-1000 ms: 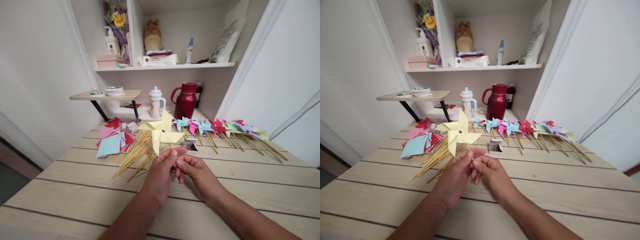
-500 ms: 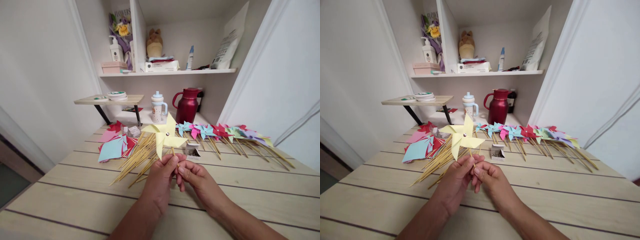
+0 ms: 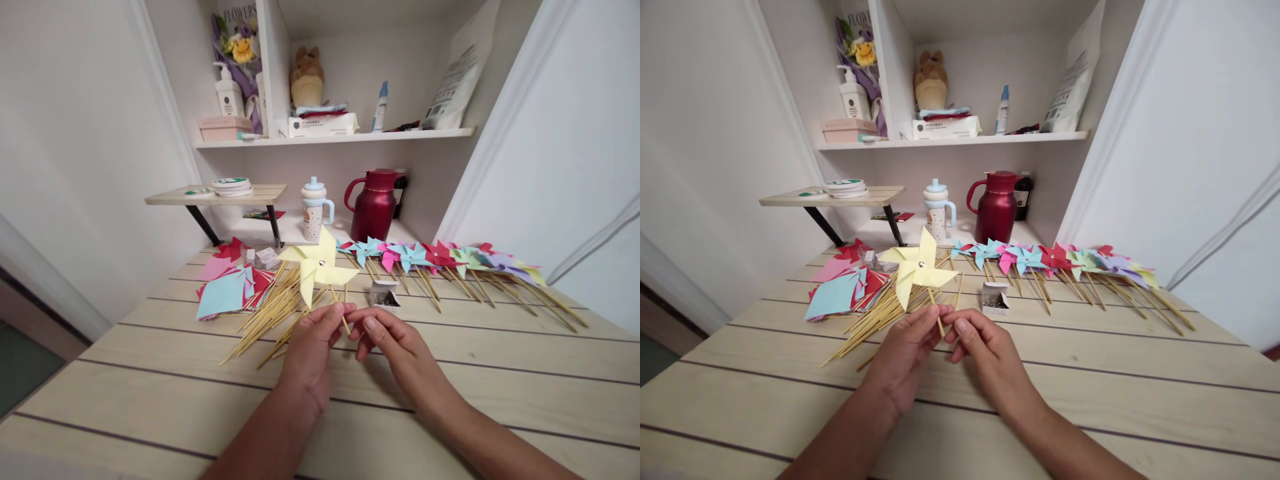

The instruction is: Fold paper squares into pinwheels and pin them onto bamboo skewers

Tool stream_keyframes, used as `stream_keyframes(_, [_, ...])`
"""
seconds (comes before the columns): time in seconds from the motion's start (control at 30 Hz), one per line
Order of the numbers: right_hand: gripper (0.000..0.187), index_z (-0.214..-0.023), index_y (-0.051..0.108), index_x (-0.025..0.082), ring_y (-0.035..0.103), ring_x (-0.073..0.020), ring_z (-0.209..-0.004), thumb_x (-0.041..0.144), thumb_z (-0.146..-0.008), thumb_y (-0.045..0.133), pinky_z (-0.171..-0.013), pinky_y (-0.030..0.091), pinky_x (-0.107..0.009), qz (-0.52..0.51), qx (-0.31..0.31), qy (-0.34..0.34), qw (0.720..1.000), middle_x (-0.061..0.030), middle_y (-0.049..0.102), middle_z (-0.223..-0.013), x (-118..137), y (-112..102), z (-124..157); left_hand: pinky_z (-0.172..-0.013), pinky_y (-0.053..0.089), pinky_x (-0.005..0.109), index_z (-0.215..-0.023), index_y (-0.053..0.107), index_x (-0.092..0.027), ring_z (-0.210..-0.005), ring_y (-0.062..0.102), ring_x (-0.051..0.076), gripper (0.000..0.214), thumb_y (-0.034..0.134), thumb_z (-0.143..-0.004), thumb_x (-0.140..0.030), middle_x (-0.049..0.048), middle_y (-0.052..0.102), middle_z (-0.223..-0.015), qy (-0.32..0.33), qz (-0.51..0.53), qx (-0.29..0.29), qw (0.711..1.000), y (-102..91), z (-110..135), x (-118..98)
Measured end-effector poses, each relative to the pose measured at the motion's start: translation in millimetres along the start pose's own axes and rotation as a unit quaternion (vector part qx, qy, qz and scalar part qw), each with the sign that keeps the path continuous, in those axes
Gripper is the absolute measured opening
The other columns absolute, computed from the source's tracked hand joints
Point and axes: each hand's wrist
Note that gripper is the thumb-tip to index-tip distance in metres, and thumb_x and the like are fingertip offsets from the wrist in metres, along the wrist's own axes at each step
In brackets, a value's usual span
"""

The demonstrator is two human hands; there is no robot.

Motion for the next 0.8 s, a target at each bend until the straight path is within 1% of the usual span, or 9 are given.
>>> stream_keyframes(0.13, [0.026,-0.092,0.071,0.022,0.060,-0.0135,-0.065,0.045,-0.088,0.061,-0.066,0.051,-0.028,0.025,-0.013,0.007,1.000,-0.0014,0.067,-0.083,1.6,0.5,-0.8,-0.078,0.046,0.029,-0.083,0.079,-0.016,-0.082,0.061,0.017,0.030,0.082,-0.068,-0.042,0.0089,0.073,-0.090,-0.014,-0.011,0.012,1.000,-0.4,-0.5,1.2])
stream_keyframes(0.3, [0.021,-0.090,0.072,0.022,0.060,-0.0150,-0.069,0.040,-0.080,0.069,-0.067,0.050,-0.029,0.033,-0.025,0.033,0.999,-0.0022,0.071,-0.086,-3.2,2.4,-1.4,-0.078,0.046,0.029,-0.086,0.078,-0.015,-0.080,0.062,0.016,0.032,0.080,-0.070,-0.043,0.0081,0.073,-0.087,-0.013,-0.017,0.025,0.999,0.1,-0.4,1.6])
stream_keyframes(0.4, [0.019,-0.085,0.071,0.021,0.058,-0.0156,-0.068,0.039,-0.078,0.071,-0.066,0.047,-0.029,0.056,-0.030,0.034,0.997,-0.0011,0.069,-0.077,-4.4,1.4,-1.1,-0.076,0.047,0.028,-0.087,0.078,-0.013,-0.077,0.062,0.015,0.033,0.080,-0.070,-0.043,0.0077,0.072,-0.082,-0.015,-0.015,0.031,0.999,1.2,0.5,1.1])
stream_keyframes(0.47, [0.017,-0.077,0.069,0.021,0.054,-0.0145,-0.063,0.038,-0.078,0.070,-0.063,0.044,-0.028,0.089,-0.038,0.027,0.995,0.0011,0.064,-0.066,-3.3,0.9,-0.7,-0.075,0.047,0.027,-0.087,0.078,-0.012,-0.075,0.062,0.015,0.034,0.081,-0.070,-0.042,0.0075,0.073,-0.080,-0.015,-0.013,0.041,0.999,2.1,1.3,0.4])
stream_keyframes(0.57, [0.020,-0.069,0.065,0.020,0.051,-0.0135,-0.059,0.037,-0.079,0.068,-0.060,0.041,-0.027,0.110,-0.041,0.016,0.993,0.0026,0.058,-0.060,0.4,1.4,-0.6,-0.075,0.048,0.028,-0.086,0.078,-0.012,-0.075,0.063,0.016,0.032,0.080,-0.072,-0.042,0.0079,0.074,-0.081,-0.005,-0.023,0.052,0.998,3.0,1.8,-0.2])
stream_keyframes(0.63, [0.020,-0.068,0.064,0.020,0.051,-0.0131,-0.058,0.036,-0.080,0.067,-0.060,0.041,-0.027,0.097,-0.040,0.014,0.994,0.0029,0.058,-0.059,3.0,1.6,-1.2,-0.079,0.049,0.030,-0.087,0.077,-0.013,-0.078,0.064,0.017,0.033,0.078,-0.075,-0.043,0.0086,0.074,-0.084,0.007,-0.043,0.049,0.998,2.8,0.8,-0.1])
stream_keyframes(0.7, [0.020,-0.067,0.063,0.020,0.050,-0.0129,-0.056,0.035,-0.080,0.067,-0.059,0.040,-0.027,0.081,-0.045,0.014,0.996,0.0030,0.058,-0.057,5.2,0.7,-2.6,-0.084,0.049,0.032,-0.093,0.077,-0.013,-0.083,0.065,0.018,0.035,0.074,-0.078,-0.045,0.0091,0.074,-0.088,0.027,-0.063,0.034,0.997,2.1,-1.1,0.1])
stream_keyframes(0.8, [0.021,-0.068,0.063,0.020,0.053,-0.0135,-0.057,0.037,-0.081,0.067,-0.059,0.042,-0.027,0.062,-0.067,0.014,0.996,0.0024,0.060,-0.059,8.0,-3.6,-5.6,-0.087,0.048,0.031,-0.104,0.075,-0.016,-0.087,0.065,0.017,0.038,0.068,-0.084,-0.048,0.0078,0.074,-0.093,0.078,-0.097,-0.021,0.992,1.3,-3.6,-0.9])
Point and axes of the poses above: each hand's wrist, its own z-axis away from the middle knuckle, its own y-axis out of the palm, x = y × z
